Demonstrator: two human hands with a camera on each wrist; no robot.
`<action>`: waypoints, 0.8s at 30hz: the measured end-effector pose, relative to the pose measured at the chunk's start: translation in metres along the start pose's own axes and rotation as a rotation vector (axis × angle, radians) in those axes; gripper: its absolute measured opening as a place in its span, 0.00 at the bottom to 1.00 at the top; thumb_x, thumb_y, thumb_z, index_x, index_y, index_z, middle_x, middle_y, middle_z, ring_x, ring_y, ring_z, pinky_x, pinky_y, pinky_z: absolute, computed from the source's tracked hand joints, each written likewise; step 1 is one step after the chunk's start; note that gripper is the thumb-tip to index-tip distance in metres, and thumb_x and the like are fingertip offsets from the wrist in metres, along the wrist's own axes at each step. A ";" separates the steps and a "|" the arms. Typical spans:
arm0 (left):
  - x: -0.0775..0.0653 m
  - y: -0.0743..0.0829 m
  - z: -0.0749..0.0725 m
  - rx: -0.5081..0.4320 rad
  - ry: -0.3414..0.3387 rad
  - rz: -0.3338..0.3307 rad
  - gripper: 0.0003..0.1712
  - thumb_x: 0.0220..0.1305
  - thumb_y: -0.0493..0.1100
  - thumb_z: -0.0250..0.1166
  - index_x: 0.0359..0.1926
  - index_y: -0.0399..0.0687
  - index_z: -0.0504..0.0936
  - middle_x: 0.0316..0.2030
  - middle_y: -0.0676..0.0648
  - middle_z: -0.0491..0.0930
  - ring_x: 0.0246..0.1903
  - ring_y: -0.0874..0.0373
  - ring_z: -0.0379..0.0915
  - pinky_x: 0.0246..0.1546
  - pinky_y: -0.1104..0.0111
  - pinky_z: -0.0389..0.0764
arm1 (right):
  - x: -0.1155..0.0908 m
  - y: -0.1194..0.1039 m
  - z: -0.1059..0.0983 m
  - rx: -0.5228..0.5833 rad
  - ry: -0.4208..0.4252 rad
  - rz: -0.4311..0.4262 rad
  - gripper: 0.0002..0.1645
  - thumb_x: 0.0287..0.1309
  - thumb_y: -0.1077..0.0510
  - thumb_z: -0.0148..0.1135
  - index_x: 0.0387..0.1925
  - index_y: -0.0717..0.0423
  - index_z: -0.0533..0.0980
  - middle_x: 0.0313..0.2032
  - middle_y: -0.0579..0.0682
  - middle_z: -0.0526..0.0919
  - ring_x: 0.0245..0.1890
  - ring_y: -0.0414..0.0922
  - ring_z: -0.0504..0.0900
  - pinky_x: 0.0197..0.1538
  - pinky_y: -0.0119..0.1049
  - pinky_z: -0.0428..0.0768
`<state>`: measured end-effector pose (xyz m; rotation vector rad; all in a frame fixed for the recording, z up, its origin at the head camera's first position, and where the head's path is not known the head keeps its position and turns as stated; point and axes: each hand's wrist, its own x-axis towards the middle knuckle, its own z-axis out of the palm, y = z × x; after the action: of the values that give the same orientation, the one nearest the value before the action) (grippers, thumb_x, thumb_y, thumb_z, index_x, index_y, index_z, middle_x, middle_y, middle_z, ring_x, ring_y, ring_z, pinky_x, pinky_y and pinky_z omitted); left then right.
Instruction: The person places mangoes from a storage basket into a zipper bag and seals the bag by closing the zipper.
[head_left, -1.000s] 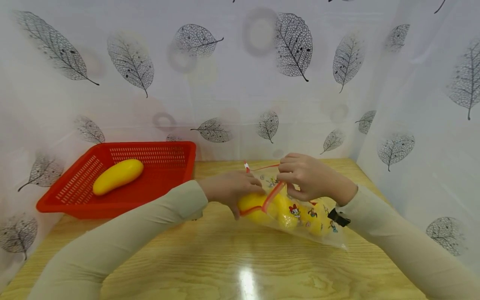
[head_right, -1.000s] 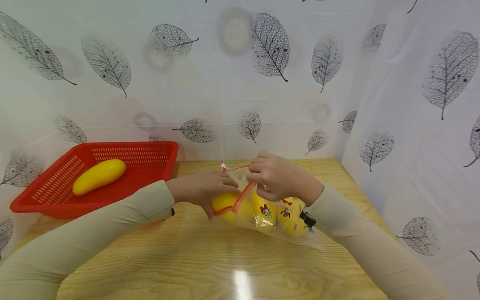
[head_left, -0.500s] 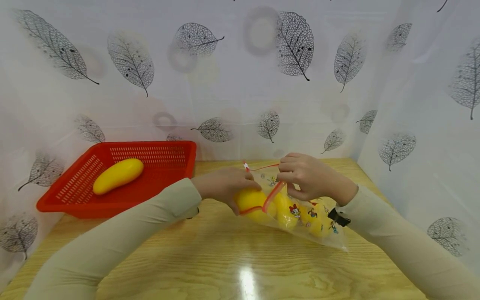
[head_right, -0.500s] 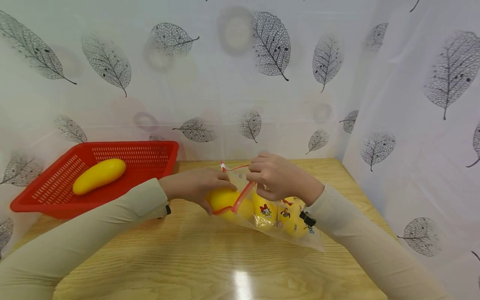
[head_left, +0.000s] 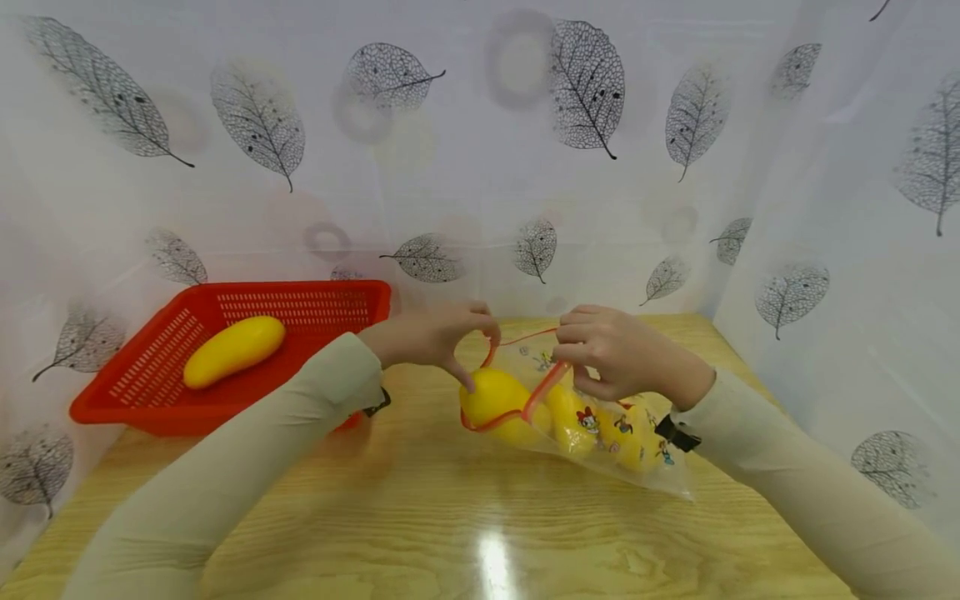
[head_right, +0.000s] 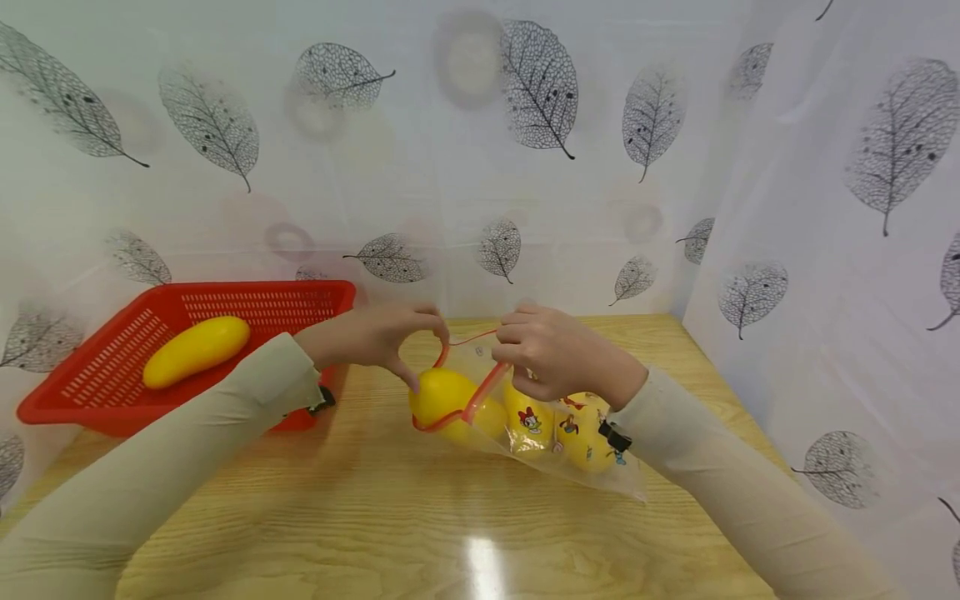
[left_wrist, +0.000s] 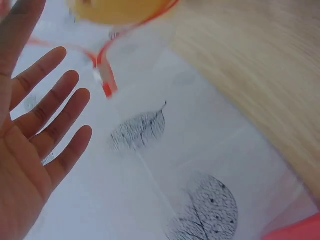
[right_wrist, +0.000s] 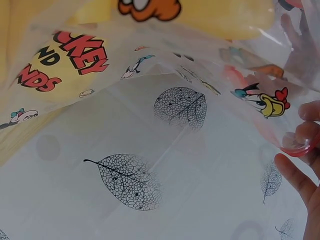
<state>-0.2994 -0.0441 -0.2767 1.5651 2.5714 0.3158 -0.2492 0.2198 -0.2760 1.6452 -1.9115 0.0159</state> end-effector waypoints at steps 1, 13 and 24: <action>-0.001 -0.006 -0.001 0.001 0.025 -0.012 0.35 0.39 0.56 0.76 0.50 0.50 0.75 0.48 0.48 0.74 0.47 0.55 0.71 0.52 0.64 0.77 | 0.000 0.000 0.000 -0.001 -0.001 -0.002 0.09 0.34 0.63 0.50 0.24 0.54 0.73 0.19 0.44 0.67 0.22 0.40 0.62 0.32 0.35 0.71; 0.010 -0.031 0.022 0.209 0.238 0.095 0.28 0.45 0.43 0.75 0.50 0.53 0.78 0.51 0.46 0.76 0.50 0.52 0.73 0.53 0.63 0.77 | 0.001 -0.002 -0.001 -0.001 -0.017 0.004 0.08 0.34 0.63 0.51 0.23 0.54 0.73 0.18 0.44 0.67 0.21 0.40 0.61 0.31 0.34 0.68; 0.021 -0.029 0.030 0.277 0.349 0.126 0.05 0.56 0.46 0.68 0.33 0.52 0.85 0.37 0.52 0.82 0.42 0.57 0.75 0.54 0.64 0.73 | 0.003 -0.005 0.000 -0.023 -0.021 -0.012 0.05 0.37 0.62 0.49 0.22 0.54 0.71 0.18 0.45 0.67 0.21 0.40 0.60 0.30 0.33 0.66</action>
<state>-0.3280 -0.0346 -0.3127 1.9255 2.8854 0.2738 -0.2444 0.2163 -0.2764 1.6473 -1.9104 -0.0286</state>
